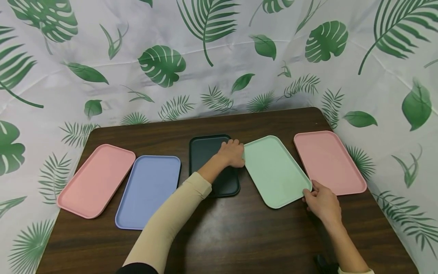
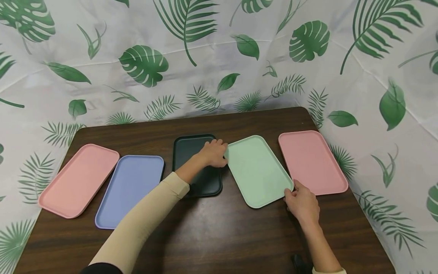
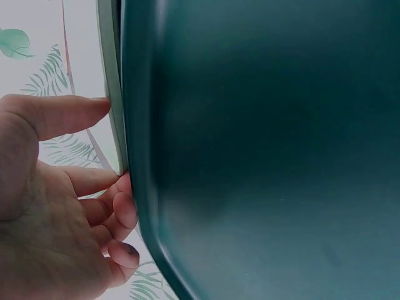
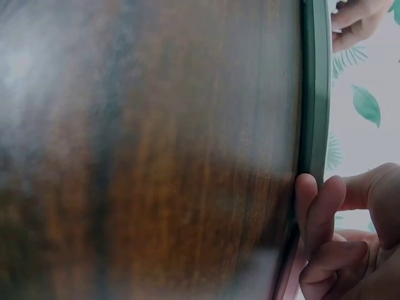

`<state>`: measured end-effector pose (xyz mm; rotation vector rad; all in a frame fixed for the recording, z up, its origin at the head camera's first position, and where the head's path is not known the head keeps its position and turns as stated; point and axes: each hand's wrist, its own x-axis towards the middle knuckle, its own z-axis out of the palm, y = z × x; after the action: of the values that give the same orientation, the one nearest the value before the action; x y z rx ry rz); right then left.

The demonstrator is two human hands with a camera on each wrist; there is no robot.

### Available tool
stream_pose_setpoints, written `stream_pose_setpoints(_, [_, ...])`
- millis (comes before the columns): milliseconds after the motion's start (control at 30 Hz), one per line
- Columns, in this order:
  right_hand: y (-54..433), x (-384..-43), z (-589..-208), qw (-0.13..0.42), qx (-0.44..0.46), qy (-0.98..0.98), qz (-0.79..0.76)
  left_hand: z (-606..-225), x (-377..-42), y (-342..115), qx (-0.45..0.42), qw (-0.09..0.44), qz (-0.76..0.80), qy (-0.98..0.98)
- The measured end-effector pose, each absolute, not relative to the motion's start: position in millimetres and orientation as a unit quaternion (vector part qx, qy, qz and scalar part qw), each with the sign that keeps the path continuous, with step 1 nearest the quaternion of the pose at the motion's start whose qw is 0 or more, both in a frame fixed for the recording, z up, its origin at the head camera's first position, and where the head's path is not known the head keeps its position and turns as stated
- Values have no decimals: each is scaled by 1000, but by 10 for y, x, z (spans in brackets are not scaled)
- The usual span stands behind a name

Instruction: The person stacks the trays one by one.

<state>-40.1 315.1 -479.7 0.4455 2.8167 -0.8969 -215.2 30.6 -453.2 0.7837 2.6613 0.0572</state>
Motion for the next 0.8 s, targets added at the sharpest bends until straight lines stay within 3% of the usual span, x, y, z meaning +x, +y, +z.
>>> stream_pose_setpoints(367, [3118, -392, -4776, 17, 138, 940, -312, -4547, -2140, 258, 282, 173, 52, 942])
stream_pose_setpoints(800, [3101, -387, -4700, 4, 147, 937, -317, -4482, -2119, 186, 280, 177, 92, 939])
